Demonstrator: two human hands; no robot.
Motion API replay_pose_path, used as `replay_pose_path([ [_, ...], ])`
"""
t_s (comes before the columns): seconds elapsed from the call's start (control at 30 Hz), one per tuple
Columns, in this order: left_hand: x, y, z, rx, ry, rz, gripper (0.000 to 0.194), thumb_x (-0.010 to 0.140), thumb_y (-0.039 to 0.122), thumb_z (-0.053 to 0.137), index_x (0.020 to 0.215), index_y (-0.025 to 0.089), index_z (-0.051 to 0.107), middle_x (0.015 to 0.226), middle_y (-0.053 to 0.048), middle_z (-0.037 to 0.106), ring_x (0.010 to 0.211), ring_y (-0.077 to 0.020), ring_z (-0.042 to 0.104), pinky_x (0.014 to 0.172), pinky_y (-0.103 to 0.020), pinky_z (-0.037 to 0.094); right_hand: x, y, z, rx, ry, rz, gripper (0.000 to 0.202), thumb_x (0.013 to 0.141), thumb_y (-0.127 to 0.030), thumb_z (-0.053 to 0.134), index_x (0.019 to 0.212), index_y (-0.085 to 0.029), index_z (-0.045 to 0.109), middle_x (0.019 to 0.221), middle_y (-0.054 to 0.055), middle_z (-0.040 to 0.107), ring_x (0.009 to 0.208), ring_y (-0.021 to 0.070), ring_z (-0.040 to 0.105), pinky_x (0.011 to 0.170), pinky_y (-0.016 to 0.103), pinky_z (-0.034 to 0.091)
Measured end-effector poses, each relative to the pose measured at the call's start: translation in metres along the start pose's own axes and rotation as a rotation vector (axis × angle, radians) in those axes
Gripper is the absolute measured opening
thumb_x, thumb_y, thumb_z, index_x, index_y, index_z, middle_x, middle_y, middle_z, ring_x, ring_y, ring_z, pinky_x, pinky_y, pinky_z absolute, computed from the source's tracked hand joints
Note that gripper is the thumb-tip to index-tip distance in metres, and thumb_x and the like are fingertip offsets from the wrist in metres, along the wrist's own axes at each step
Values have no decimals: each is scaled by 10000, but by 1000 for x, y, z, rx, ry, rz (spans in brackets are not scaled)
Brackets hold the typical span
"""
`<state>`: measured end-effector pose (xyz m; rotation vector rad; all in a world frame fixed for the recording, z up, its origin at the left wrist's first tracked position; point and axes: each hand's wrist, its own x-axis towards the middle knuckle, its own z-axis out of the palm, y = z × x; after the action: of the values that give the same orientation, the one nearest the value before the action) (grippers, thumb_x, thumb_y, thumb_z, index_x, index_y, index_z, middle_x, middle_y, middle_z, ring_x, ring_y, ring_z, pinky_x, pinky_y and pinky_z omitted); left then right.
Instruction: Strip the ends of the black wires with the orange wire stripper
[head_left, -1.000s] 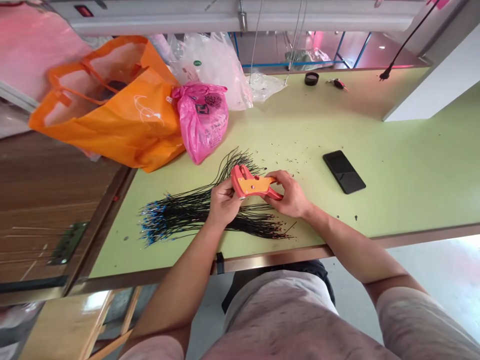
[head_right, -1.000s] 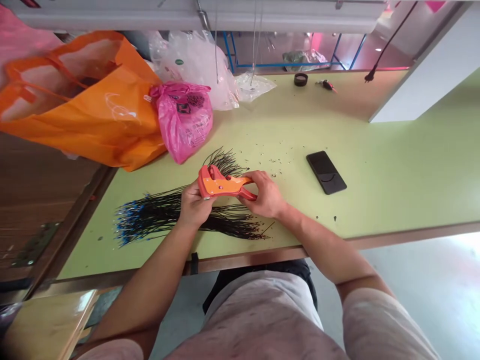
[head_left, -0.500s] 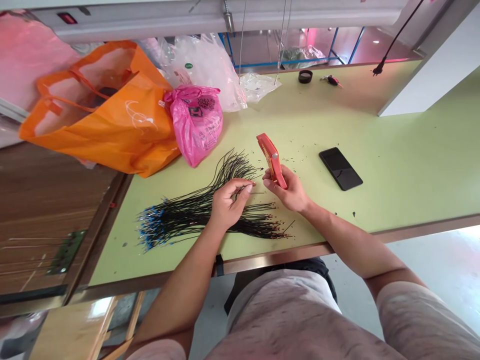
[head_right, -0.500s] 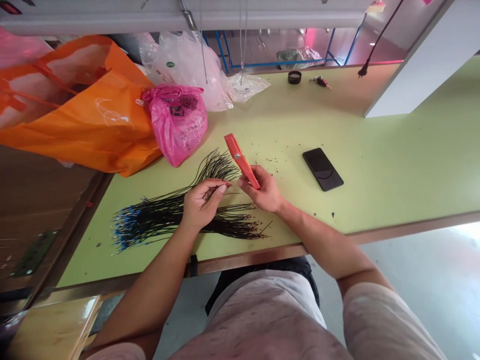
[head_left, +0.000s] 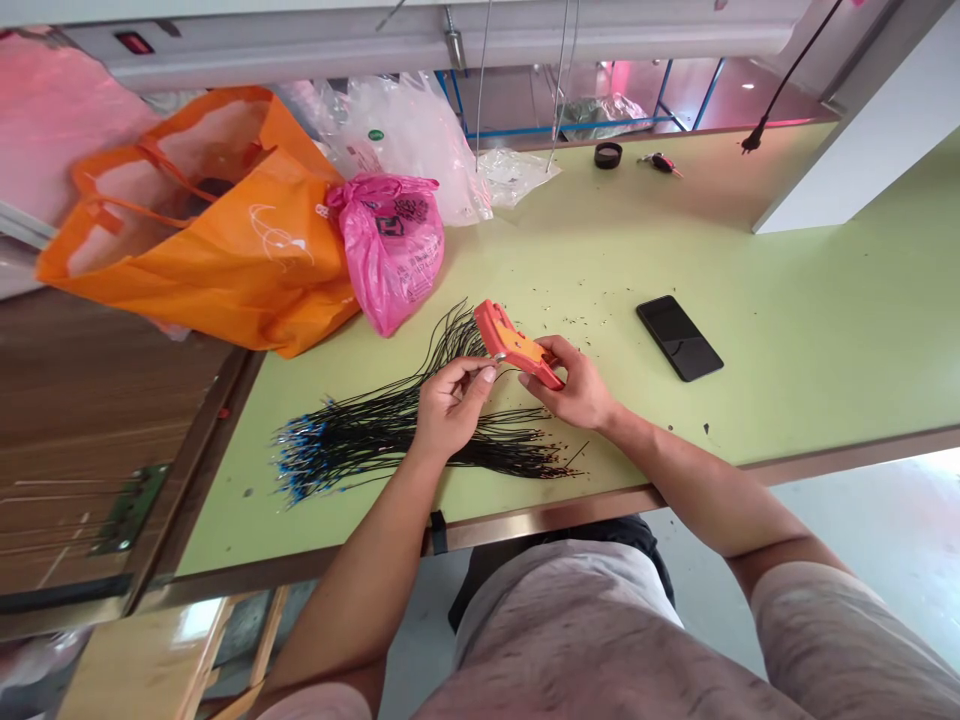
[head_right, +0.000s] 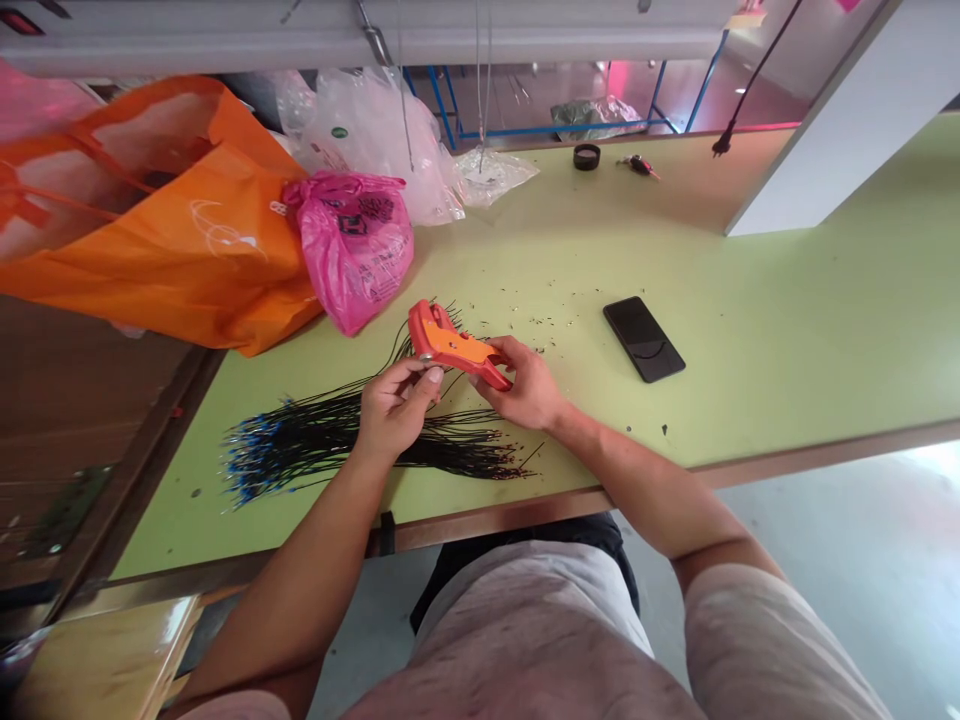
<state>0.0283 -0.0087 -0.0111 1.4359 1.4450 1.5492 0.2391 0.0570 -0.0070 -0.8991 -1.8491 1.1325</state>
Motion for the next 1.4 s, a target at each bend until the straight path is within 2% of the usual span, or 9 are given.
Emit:
replay_pose_path([
  [0.07, 1, -2, 0, -93, 28, -73, 453, 863, 638, 876, 956, 198, 815, 676, 12, 686, 527, -103, 487, 515, -250, 412, 0, 2, 1, -73, 12, -16, 380, 884, -420, 798, 1198, -254, 663, 1171, 96, 803, 1051, 261, 754, 996, 485, 618],
  [0.17, 3, -1, 1, -135, 47, -99, 509, 805, 679, 904, 925, 194, 812, 709, -1, 716, 555, -107, 509, 552, -258, 447, 0, 3, 2, -108, 17, -13, 388, 877, -433, 802, 1192, -253, 667, 1176, 107, 802, 1072, 273, 750, 1000, 497, 613],
  [0.4, 3, 5, -1, 5, 68, -53, 411, 862, 614, 862, 923, 208, 836, 814, -46, 806, 682, -160, 642, 674, -289, 541, 2, -2, -3, -21, 15, 47, 357, 928, -497, 786, 1162, -255, 669, 1114, 81, 805, 968, 243, 744, 949, 484, 624],
  [0.67, 4, -5, 0, -231, 51, -134, 474, 784, 655, 920, 887, 208, 799, 599, 52, 511, 526, -94, 382, 487, -235, 310, 1, 7, 1, -206, 33, -66, 388, 888, -412, 772, 1220, -248, 654, 1210, 131, 787, 1111, 306, 735, 992, 524, 600],
  [0.8, 6, -10, 1, -284, 86, -162, 451, 648, 536, 1025, 873, 211, 807, 698, 28, 668, 580, -96, 510, 566, -229, 441, 0, 6, 0, -354, 57, -185, 378, 876, -335, 754, 1231, -249, 654, 1217, 128, 779, 1131, 312, 701, 1011, 513, 578],
  [0.93, 8, -8, 2, -327, 143, -202, 492, 600, 567, 1029, 869, 218, 812, 823, -12, 791, 709, -157, 679, 702, -288, 588, -1, 3, -1, -465, 35, -254, 382, 894, -346, 751, 1249, -239, 656, 1222, 137, 770, 1132, 328, 671, 1004, 514, 561],
  [1.03, 9, -5, 2, -348, 155, -215, 531, 557, 600, 1040, 849, 223, 807, 824, -10, 802, 718, -165, 703, 724, -304, 617, -1, 3, 0, -489, 24, -261, 390, 908, -360, 747, 1266, -241, 650, 1237, 139, 766, 1140, 337, 659, 1019, 525, 544],
  [1.23, 9, -4, 1, -337, 61, -214, 562, 558, 660, 1044, 754, 219, 756, 801, -26, 791, 721, -189, 727, 719, -347, 652, -2, 1, 1, -489, 27, -275, 366, 942, -390, 716, 1265, -232, 647, 1241, 145, 761, 1154, 342, 655, 1012, 531, 536],
  [1.4, 8, -5, 0, -413, 30, -247, 551, 571, 593, 1075, 817, 206, 769, 811, -37, 778, 753, -202, 745, 707, -358, 665, -2, 0, 2, -511, 25, -286, 350, 954, -395, 696, 1258, -226, 657, 1231, 147, 768, 1149, 342, 666, 993, 526, 538],
])
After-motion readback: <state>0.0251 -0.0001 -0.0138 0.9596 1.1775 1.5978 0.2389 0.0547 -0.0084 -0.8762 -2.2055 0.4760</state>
